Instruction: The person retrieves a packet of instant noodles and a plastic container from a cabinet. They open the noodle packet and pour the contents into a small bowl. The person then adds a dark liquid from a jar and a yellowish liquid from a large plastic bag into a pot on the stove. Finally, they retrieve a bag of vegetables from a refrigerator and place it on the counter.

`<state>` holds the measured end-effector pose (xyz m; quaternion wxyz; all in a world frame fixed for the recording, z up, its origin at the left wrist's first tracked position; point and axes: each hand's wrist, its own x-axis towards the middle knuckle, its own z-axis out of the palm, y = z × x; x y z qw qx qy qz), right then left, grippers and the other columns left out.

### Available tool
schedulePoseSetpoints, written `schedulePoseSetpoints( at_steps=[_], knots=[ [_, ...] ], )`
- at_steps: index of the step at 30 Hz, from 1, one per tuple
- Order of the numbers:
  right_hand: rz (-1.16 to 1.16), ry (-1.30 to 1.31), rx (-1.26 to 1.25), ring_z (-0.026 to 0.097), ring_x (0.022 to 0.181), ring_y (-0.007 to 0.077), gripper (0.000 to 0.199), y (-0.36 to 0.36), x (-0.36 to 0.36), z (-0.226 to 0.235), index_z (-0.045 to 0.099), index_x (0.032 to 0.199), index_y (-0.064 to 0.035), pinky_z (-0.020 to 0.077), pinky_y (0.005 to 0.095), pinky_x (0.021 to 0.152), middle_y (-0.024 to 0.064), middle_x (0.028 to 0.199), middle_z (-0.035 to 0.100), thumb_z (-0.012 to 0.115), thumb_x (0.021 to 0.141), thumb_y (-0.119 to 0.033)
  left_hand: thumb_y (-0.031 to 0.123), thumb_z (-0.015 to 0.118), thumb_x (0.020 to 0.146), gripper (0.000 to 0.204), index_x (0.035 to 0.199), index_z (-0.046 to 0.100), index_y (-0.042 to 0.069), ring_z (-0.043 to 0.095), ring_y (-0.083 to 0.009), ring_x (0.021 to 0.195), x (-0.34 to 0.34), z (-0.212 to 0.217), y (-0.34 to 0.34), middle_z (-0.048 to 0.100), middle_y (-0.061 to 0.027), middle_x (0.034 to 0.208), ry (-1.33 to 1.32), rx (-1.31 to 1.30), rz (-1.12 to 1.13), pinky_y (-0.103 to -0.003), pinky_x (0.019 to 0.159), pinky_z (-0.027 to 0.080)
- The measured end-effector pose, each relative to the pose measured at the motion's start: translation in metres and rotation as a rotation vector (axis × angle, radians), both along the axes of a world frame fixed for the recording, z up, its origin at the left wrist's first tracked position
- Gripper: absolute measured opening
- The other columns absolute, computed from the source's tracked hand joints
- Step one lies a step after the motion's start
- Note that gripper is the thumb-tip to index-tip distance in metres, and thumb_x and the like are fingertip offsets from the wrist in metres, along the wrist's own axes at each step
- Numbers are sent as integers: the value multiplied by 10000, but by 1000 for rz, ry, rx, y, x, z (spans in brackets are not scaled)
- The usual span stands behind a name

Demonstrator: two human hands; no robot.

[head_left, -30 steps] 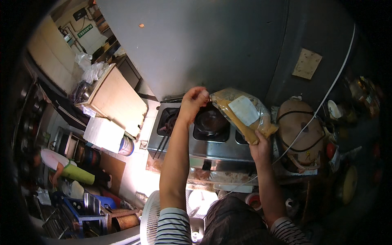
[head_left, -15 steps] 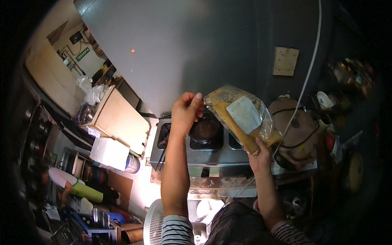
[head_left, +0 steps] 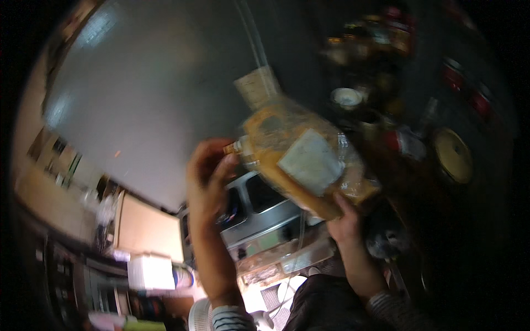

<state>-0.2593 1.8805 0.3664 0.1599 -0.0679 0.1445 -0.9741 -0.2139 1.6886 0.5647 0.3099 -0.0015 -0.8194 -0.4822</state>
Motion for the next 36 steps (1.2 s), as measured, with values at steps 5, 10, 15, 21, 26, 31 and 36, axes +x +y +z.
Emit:
schedulePoseSetpoints(
  at_steps=[5, 10, 15, 21, 26, 31, 36],
  knots=[
    [-185, -13, -44, 510, 1073, 217, 374, 59, -3, -13, 452, 1209, -72, 401, 377, 946, 64, 1140, 526, 561, 852, -67, 183, 608, 869, 197, 945, 569, 6, 531, -98, 644, -38, -19, 61, 569, -29, 717, -151, 109, -36, -213, 566, 420],
    [-213, -144, -38, 494, 1102, 230, 356, 132, -30, -50, 458, 1208, -51, 381, 394, 970, 84, 1177, 522, 548, 864, -79, -63, 625, 779, 143, 903, 584, -3, 585, -124, 760, -99, -46, 135, 586, -37, 792, 45, -236, -220, -242, 693, 487],
    [-183, -242, 39, 511, 1077, 222, 321, 183, -103, -95, 507, 1153, -7, 373, 354, 967, 90, 1145, 550, 516, 907, -215, -131, 580, 746, 186, 878, 590, 1, 611, -213, 753, -173, -72, 205, 584, -115, 865, 169, -409, -336, -290, 658, 497],
    [-41, -434, 584, 545, 1023, 240, 558, 185, -228, -137, 403, 1252, -58, 489, 409, 853, 118, 1164, 491, 563, 865, -426, -55, 601, 733, 363, 1083, 554, 32, 572, -321, 974, -275, -126, 207, 567, -140, 1093, 19, -951, 100, -357, 809, 480],
    [-113, -141, 702, 619, 748, 187, 302, 197, -207, -229, 509, 1036, -62, 529, 363, 693, 89, 941, 584, 611, 843, -271, -37, 586, 713, 297, 1006, 576, 13, 578, -343, 839, -211, -135, 234, 574, -191, 927, -36, -451, 4, -387, 718, 464],
    [-106, -289, 743, 624, 745, 192, 176, 176, -158, -248, 560, 968, -46, 534, 340, 691, 83, 889, 607, 627, 820, -112, -22, 543, 754, 91, 825, 587, 14, 547, -245, 580, -69, -244, 213, 561, -157, 694, -199, -153, 15, -345, 551, 423],
    [-48, -113, 741, 612, 825, 203, 166, 165, -65, -264, 580, 1004, -54, 515, 337, 738, 71, 849, 615, 610, 852, -113, 36, 569, 812, 118, 919, 614, 14, 610, -278, 721, 94, -340, 209, 629, -157, 872, -815, 100, 70, -365, 645, 483]
  ],
)
